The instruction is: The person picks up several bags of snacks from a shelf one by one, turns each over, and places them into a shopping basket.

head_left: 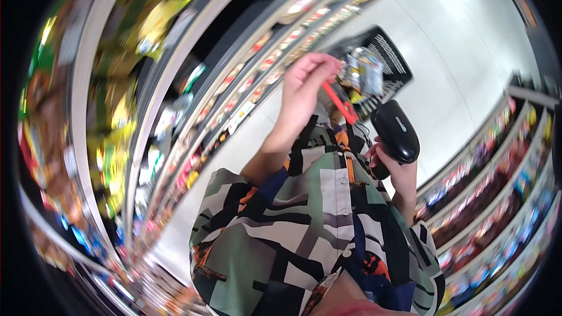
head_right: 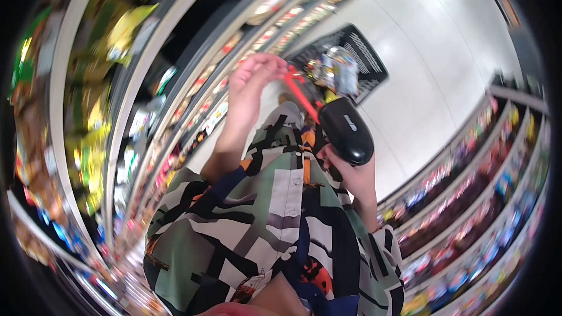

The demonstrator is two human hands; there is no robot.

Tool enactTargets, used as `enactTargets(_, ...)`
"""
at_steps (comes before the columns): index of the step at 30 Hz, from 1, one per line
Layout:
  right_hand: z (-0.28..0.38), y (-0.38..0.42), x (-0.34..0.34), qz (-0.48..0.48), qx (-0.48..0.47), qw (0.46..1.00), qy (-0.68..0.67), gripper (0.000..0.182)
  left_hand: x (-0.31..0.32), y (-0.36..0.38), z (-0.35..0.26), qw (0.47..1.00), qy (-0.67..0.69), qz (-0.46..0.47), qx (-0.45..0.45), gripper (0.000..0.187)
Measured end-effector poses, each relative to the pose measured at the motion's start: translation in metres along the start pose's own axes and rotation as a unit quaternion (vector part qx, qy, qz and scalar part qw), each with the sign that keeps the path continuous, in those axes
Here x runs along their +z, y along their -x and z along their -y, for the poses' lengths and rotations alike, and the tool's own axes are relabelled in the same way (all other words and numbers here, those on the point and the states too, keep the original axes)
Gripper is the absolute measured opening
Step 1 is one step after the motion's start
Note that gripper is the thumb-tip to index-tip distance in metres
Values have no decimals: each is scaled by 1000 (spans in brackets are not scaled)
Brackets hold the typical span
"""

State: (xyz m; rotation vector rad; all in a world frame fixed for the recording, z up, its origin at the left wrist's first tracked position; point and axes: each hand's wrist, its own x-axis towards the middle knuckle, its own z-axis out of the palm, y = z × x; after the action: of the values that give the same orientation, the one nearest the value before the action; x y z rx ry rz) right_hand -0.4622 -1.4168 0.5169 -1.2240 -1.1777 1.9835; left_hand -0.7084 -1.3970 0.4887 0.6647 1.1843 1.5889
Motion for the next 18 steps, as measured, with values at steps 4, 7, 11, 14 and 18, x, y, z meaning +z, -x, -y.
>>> enactTargets(4,-10,-57,8,77,0,997,18,20,-32,45,-31,993,43,-90,63,16)
enactTargets(7,-63,-112,2,110,-31,991,63,19,-47,88,-36,979,55,-171,94,15)
enactTargets(11,-118,-181,-15,142,16,986,90,20,-63,123,-43,952,73,-256,149,15)
enactTargets(14,-147,-213,-35,152,-26,971,183,21,-60,168,-51,920,90,-334,185,15)
enactTargets(18,-161,-278,-82,157,17,953,259,21,-69,206,-43,875,124,-408,228,14)
